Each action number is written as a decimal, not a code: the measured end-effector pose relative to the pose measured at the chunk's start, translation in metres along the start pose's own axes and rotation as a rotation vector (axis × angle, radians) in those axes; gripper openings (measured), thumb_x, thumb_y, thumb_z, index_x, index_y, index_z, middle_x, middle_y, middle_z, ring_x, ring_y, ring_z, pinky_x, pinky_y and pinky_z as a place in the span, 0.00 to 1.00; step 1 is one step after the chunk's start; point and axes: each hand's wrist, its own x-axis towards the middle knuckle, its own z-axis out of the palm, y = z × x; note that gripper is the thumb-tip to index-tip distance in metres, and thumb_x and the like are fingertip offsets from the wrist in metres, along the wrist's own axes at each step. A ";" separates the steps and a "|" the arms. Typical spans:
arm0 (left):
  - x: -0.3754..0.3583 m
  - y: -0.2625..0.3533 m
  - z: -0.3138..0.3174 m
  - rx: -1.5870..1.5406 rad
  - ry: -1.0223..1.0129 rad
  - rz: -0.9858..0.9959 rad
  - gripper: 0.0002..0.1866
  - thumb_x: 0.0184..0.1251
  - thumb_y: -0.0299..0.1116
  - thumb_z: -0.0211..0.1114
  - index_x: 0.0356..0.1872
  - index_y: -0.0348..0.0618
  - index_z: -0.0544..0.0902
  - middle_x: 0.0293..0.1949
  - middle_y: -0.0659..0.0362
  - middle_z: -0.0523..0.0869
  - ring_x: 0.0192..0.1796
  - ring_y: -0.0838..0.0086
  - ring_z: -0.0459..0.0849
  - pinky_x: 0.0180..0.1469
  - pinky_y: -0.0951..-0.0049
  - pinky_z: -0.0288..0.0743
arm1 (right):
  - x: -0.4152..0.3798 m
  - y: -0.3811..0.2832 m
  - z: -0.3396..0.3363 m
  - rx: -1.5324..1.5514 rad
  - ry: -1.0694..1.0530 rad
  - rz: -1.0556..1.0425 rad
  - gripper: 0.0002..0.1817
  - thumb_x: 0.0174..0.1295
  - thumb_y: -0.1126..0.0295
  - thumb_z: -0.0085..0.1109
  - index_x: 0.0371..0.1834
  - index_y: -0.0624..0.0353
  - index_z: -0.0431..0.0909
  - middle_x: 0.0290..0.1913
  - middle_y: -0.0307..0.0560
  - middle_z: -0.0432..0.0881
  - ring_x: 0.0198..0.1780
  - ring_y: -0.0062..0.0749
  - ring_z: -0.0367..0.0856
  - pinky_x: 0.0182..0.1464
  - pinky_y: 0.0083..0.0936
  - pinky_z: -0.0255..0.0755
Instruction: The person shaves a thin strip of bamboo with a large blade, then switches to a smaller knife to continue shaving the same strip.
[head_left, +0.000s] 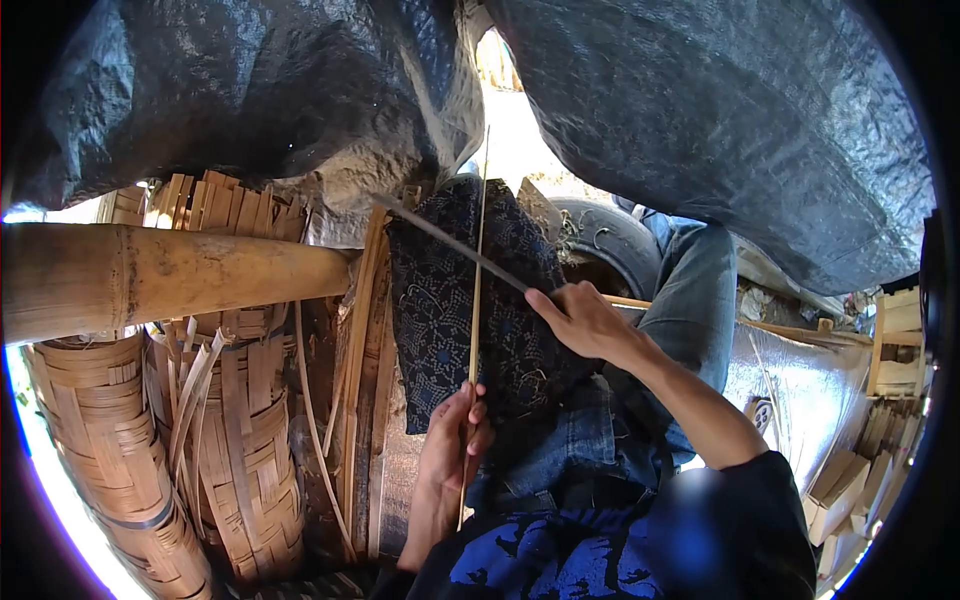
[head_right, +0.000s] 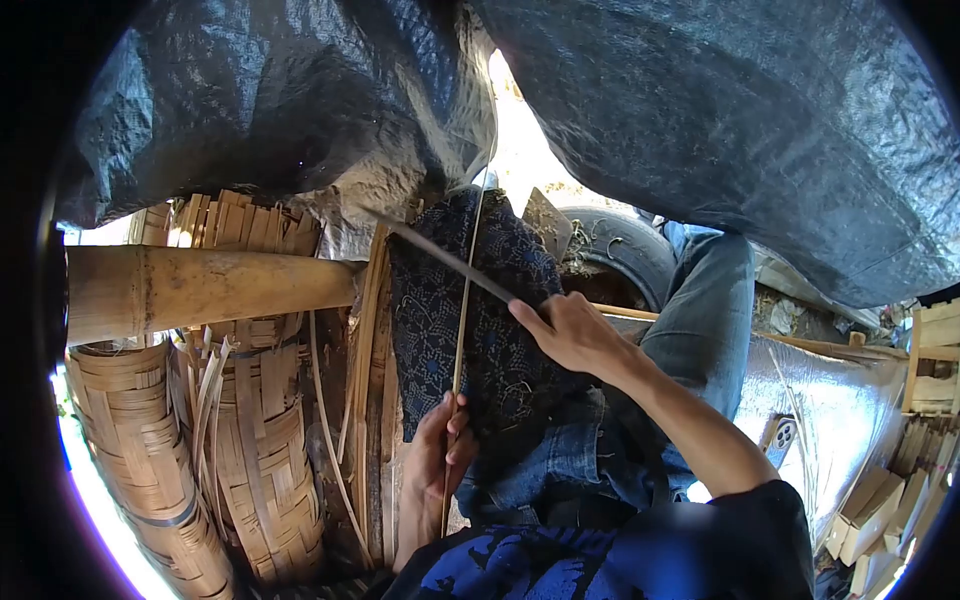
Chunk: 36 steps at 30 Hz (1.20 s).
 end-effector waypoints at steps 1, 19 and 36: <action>0.005 0.002 0.002 0.021 -0.013 -0.010 0.11 0.74 0.38 0.49 0.40 0.42 0.74 0.21 0.66 0.71 0.12 0.83 0.61 0.15 0.84 0.55 | -0.008 0.000 -0.001 -0.006 -0.031 0.000 0.34 0.68 0.48 0.44 0.13 0.69 0.73 0.10 0.60 0.68 0.16 0.50 0.73 0.25 0.43 0.65; -0.005 -0.011 0.007 0.014 0.062 0.035 0.12 0.73 0.39 0.51 0.40 0.41 0.75 0.21 0.65 0.73 0.12 0.85 0.60 0.14 0.86 0.54 | -0.019 0.011 0.029 -0.131 0.202 -0.194 0.35 0.64 0.44 0.50 0.09 0.65 0.69 0.09 0.57 0.69 0.13 0.51 0.72 0.17 0.41 0.64; 0.000 0.002 0.000 0.059 -0.009 0.010 0.12 0.74 0.38 0.48 0.41 0.41 0.74 0.23 0.66 0.73 0.11 0.83 0.62 0.15 0.83 0.56 | 0.016 0.009 0.002 0.062 0.150 -0.041 0.36 0.68 0.46 0.42 0.13 0.71 0.67 0.11 0.61 0.62 0.13 0.46 0.63 0.24 0.42 0.59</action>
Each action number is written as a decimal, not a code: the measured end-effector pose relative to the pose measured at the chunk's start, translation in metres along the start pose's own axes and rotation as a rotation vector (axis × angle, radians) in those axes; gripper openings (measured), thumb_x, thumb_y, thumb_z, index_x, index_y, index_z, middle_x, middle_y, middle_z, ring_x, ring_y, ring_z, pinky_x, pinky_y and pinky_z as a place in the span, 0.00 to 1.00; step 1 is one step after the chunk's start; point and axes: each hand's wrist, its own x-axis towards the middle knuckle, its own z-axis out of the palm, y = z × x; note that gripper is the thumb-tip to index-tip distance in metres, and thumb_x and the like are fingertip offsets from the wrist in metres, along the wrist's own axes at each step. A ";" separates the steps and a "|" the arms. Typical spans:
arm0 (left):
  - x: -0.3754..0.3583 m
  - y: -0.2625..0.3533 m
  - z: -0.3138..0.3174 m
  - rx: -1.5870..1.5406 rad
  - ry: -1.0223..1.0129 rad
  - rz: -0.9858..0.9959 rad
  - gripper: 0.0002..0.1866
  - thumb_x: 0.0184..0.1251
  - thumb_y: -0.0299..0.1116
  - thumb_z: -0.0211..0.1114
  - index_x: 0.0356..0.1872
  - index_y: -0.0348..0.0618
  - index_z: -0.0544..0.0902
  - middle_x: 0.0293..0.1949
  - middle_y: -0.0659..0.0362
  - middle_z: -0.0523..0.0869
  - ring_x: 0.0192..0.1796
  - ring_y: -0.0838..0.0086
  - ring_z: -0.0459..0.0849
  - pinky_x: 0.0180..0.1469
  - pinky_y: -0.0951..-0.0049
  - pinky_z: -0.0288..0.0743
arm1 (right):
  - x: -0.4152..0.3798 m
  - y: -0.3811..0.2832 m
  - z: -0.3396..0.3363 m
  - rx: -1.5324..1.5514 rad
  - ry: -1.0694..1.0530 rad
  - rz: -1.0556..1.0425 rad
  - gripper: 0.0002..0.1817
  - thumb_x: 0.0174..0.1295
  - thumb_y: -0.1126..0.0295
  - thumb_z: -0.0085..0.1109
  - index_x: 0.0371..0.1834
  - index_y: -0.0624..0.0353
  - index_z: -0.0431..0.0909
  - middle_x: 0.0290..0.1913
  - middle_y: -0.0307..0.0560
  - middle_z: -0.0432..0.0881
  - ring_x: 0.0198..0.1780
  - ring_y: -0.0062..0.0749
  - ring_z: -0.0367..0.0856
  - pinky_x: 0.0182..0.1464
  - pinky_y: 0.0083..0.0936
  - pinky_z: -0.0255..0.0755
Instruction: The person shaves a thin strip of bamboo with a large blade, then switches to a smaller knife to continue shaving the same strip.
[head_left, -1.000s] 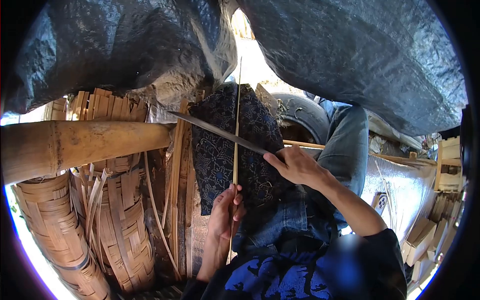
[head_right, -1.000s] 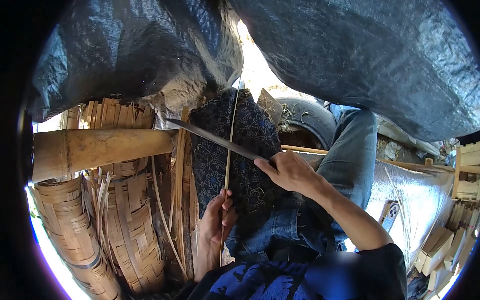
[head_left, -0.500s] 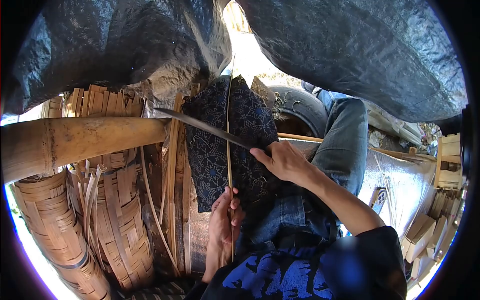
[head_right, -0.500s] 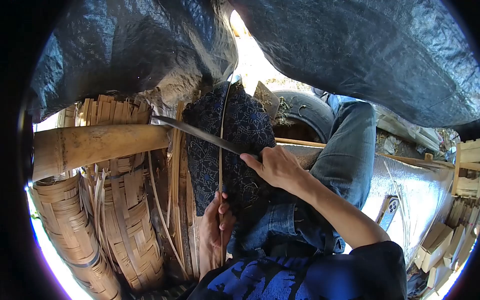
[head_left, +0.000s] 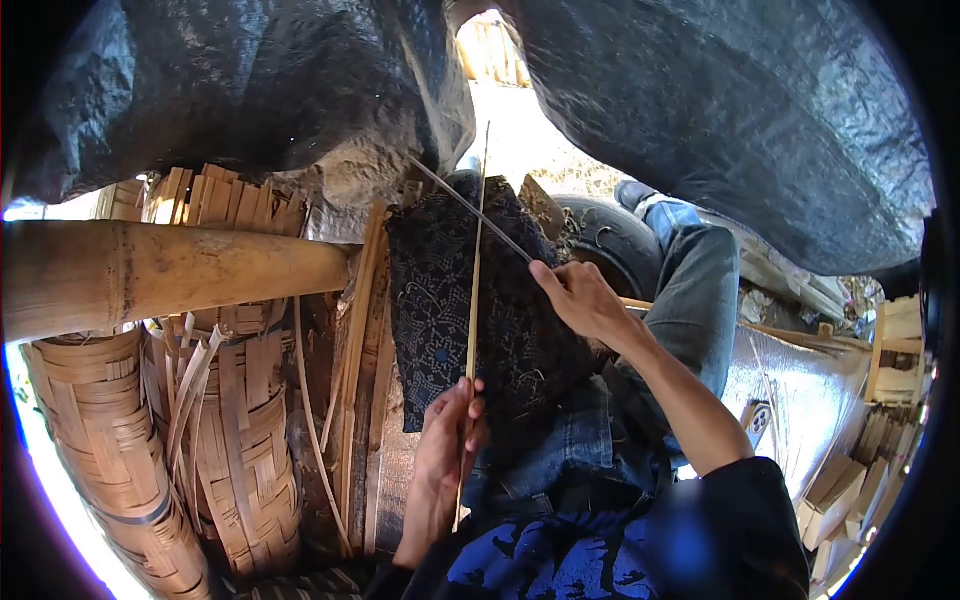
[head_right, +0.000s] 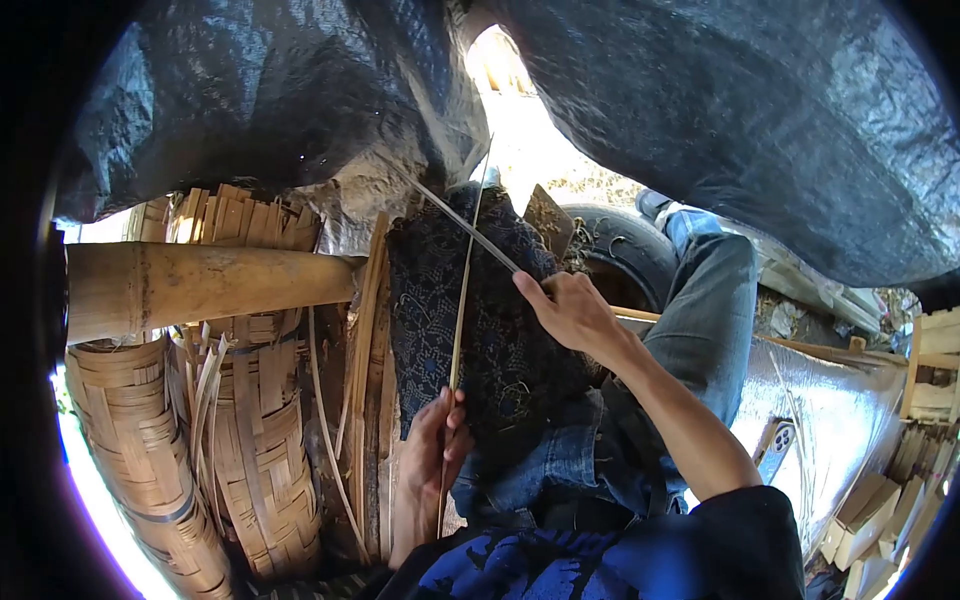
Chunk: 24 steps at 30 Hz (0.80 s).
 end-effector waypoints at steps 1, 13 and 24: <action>0.008 0.005 0.004 0.044 0.015 0.004 0.12 0.74 0.38 0.48 0.41 0.41 0.74 0.23 0.66 0.74 0.12 0.83 0.62 0.15 0.83 0.56 | -0.006 -0.001 -0.002 0.027 0.001 0.000 0.36 0.68 0.46 0.41 0.13 0.71 0.66 0.11 0.62 0.61 0.13 0.48 0.61 0.24 0.41 0.58; 0.022 0.011 0.016 0.052 0.032 -0.007 0.12 0.73 0.39 0.51 0.41 0.39 0.75 0.23 0.63 0.75 0.14 0.83 0.64 0.15 0.85 0.57 | -0.047 0.002 0.007 -0.075 -0.175 0.029 0.31 0.65 0.48 0.49 0.15 0.65 0.77 0.11 0.58 0.71 0.16 0.49 0.76 0.19 0.39 0.67; 0.009 0.000 0.017 0.110 0.105 0.030 0.11 0.73 0.38 0.51 0.40 0.40 0.75 0.20 0.65 0.73 0.10 0.84 0.62 0.13 0.86 0.56 | -0.038 0.038 0.026 -0.376 0.031 -0.553 0.22 0.68 0.69 0.49 0.66 0.50 0.66 0.16 0.45 0.63 0.14 0.33 0.63 0.16 0.31 0.56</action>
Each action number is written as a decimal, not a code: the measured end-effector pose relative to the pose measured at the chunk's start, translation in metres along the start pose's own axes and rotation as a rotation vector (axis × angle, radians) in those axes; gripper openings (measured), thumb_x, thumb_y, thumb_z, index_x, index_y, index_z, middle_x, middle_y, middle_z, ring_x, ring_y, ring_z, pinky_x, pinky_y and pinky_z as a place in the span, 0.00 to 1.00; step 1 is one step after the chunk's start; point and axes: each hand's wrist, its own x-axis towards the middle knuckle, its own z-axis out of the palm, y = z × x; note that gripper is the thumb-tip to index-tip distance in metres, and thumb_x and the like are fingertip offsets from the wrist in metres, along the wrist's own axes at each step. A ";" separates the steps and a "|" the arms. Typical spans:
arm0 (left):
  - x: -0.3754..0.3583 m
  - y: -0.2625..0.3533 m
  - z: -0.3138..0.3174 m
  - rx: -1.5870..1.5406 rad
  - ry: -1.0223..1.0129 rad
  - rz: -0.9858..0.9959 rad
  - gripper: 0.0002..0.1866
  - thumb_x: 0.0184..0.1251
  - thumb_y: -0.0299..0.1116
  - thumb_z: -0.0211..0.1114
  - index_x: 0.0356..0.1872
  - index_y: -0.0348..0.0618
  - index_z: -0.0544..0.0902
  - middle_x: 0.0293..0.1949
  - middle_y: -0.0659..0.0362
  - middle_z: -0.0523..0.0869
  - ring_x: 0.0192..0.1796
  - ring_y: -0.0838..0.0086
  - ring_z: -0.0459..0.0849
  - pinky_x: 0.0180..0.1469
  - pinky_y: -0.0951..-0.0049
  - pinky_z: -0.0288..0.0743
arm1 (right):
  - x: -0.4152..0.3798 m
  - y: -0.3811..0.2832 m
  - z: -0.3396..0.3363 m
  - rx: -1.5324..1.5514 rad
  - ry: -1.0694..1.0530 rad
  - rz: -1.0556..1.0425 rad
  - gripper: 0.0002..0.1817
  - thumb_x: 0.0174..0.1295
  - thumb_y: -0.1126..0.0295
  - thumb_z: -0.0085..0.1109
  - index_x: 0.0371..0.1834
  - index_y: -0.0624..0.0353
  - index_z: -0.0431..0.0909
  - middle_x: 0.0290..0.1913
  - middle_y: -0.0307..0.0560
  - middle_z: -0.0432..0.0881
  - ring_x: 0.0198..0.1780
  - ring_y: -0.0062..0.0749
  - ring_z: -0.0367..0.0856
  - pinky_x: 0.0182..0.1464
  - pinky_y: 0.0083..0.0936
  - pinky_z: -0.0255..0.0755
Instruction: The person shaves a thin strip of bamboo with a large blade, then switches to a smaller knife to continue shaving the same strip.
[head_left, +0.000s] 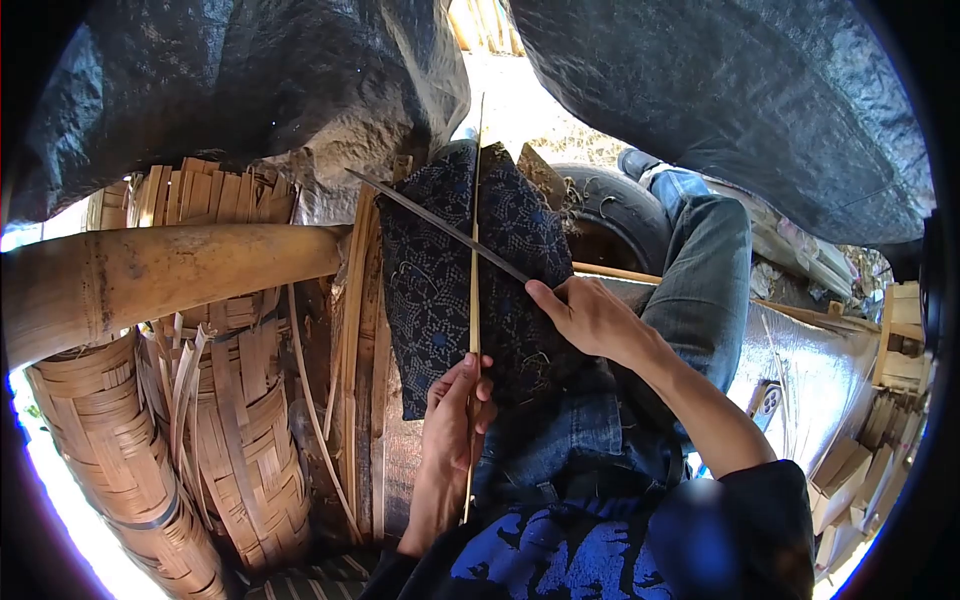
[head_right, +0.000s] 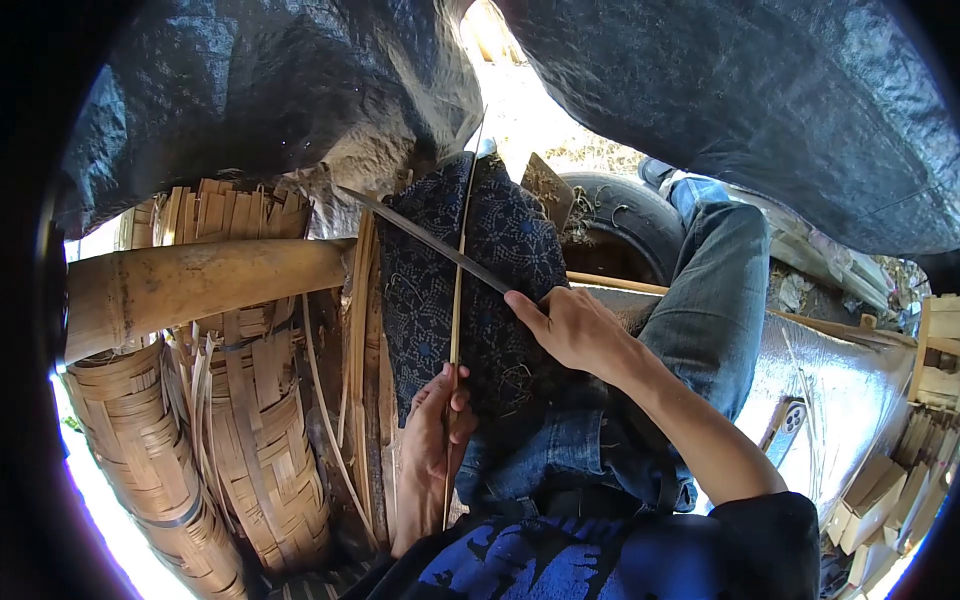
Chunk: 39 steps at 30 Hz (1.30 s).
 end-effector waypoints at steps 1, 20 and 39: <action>0.000 0.000 -0.001 0.007 -0.003 -0.003 0.11 0.73 0.38 0.51 0.40 0.40 0.75 0.20 0.65 0.73 0.10 0.85 0.62 0.13 0.86 0.56 | 0.000 0.001 0.000 0.000 0.004 -0.001 0.22 0.68 0.69 0.49 0.66 0.50 0.66 0.16 0.45 0.63 0.14 0.33 0.63 0.16 0.31 0.56; -0.019 -0.009 -0.003 -0.188 -0.006 -0.013 0.11 0.73 0.39 0.51 0.41 0.41 0.75 0.19 0.66 0.71 0.11 0.85 0.60 0.14 0.85 0.53 | 0.021 -0.017 -0.004 0.118 0.059 0.281 0.21 0.65 0.58 0.55 0.22 0.67 0.74 0.09 0.49 0.61 0.10 0.46 0.61 0.14 0.39 0.54; 0.011 0.012 -0.004 -0.075 -0.060 -0.052 0.12 0.73 0.38 0.50 0.40 0.41 0.75 0.23 0.65 0.73 0.12 0.84 0.62 0.13 0.86 0.56 | 0.031 -0.020 -0.029 0.312 -0.122 0.527 0.34 0.66 0.43 0.45 0.20 0.68 0.79 0.13 0.60 0.72 0.17 0.48 0.76 0.22 0.39 0.68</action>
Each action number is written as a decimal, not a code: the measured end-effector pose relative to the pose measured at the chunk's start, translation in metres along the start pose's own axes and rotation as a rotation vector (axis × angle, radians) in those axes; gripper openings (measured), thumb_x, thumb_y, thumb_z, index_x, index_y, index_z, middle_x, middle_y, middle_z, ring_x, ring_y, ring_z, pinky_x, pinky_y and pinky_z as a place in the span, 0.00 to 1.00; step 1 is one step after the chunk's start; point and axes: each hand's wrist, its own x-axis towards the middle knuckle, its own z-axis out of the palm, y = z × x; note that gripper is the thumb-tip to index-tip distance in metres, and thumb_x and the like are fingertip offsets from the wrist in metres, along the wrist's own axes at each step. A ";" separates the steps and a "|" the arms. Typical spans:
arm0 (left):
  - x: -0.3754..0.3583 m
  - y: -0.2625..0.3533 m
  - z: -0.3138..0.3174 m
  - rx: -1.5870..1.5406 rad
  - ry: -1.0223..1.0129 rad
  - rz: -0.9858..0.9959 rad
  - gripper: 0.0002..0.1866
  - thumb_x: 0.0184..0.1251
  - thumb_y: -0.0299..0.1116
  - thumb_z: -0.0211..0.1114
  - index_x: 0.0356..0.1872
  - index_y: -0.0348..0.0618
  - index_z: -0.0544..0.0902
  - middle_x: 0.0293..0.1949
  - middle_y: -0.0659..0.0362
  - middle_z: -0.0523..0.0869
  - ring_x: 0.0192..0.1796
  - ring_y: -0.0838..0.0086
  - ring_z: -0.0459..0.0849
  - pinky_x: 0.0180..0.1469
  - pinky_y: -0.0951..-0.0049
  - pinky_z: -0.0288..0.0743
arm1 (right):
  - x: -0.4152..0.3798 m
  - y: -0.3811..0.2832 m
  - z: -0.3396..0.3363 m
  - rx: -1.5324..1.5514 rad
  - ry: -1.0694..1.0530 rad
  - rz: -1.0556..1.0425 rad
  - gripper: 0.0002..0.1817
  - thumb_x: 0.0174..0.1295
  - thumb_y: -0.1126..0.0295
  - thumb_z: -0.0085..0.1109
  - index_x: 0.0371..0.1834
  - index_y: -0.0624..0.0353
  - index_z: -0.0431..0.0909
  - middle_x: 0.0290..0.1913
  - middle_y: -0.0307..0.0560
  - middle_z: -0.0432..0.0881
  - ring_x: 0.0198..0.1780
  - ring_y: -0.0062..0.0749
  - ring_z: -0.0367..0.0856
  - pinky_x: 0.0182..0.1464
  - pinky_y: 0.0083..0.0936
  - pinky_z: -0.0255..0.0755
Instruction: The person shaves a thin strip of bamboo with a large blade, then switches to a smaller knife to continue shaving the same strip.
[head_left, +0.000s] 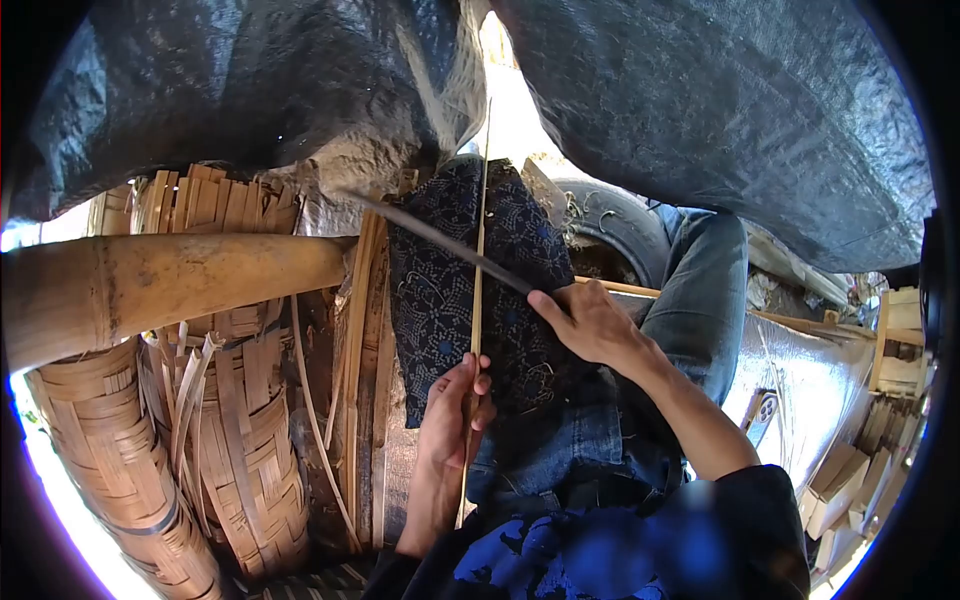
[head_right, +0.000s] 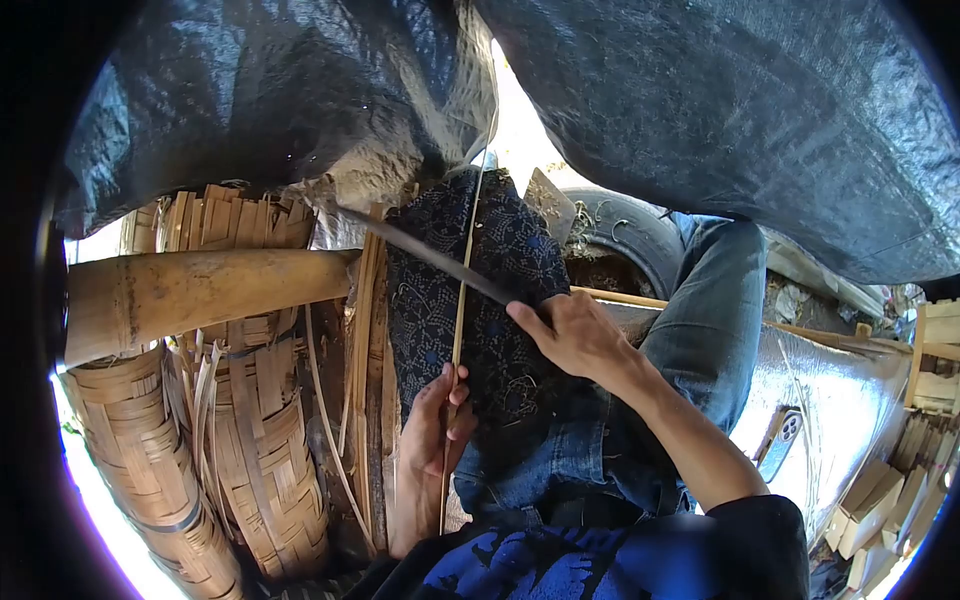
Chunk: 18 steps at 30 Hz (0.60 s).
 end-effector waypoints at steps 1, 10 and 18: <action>0.002 0.001 0.000 -0.002 -0.001 -0.013 0.11 0.74 0.39 0.49 0.41 0.42 0.75 0.23 0.66 0.73 0.11 0.84 0.62 0.12 0.85 0.56 | 0.000 0.002 0.001 0.004 0.002 0.010 0.34 0.66 0.43 0.45 0.20 0.68 0.79 0.13 0.60 0.72 0.17 0.48 0.76 0.22 0.39 0.68; -0.010 -0.009 0.002 0.033 0.066 0.052 0.12 0.71 0.38 0.54 0.40 0.38 0.77 0.20 0.64 0.74 0.13 0.85 0.63 0.13 0.86 0.55 | -0.007 -0.004 0.009 -0.075 0.028 0.027 0.31 0.66 0.48 0.49 0.19 0.69 0.75 0.15 0.61 0.71 0.21 0.57 0.73 0.28 0.43 0.66; -0.049 -0.025 -0.005 -0.028 0.091 0.005 0.12 0.72 0.38 0.53 0.39 0.38 0.76 0.19 0.64 0.73 0.12 0.84 0.61 0.12 0.86 0.53 | 0.016 0.017 0.029 -0.130 0.237 -0.196 0.25 0.65 0.54 0.53 0.21 0.68 0.76 0.12 0.58 0.66 0.16 0.54 0.68 0.22 0.44 0.60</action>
